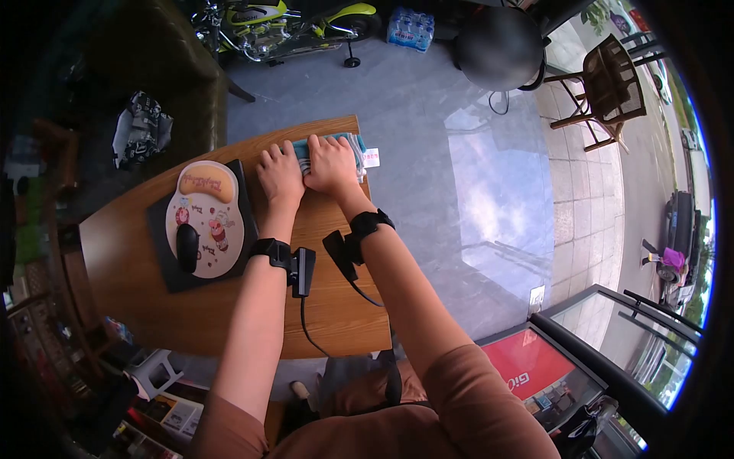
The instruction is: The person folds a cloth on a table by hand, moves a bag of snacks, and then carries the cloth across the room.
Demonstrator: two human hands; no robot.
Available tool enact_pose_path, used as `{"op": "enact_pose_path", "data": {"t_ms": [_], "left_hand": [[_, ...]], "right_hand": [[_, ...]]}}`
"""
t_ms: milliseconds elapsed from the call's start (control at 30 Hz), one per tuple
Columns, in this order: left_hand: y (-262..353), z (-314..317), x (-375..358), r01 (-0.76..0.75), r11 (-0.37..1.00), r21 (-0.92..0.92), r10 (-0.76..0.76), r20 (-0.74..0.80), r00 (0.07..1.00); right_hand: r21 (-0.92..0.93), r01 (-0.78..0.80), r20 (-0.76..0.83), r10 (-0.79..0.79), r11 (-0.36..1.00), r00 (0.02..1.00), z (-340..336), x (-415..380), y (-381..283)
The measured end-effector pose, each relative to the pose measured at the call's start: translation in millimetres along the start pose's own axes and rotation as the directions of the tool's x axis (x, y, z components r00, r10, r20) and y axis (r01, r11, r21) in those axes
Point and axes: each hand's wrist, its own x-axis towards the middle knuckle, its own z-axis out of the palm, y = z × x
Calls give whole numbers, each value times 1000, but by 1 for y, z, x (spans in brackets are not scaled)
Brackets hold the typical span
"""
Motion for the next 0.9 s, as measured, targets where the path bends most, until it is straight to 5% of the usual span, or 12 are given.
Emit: {"op": "enact_pose_path", "data": {"t_ms": [567,900], "left_hand": [[-27,-21,-298,-117,971,-208,159,197,968],[-48,-23,-360,-167,961,-220,204,157,966]], "right_hand": [[17,-19,73,18,1000,997,-39,-287,-89],[1,-47,56,47,999,997,-40,-349,-123]]}}
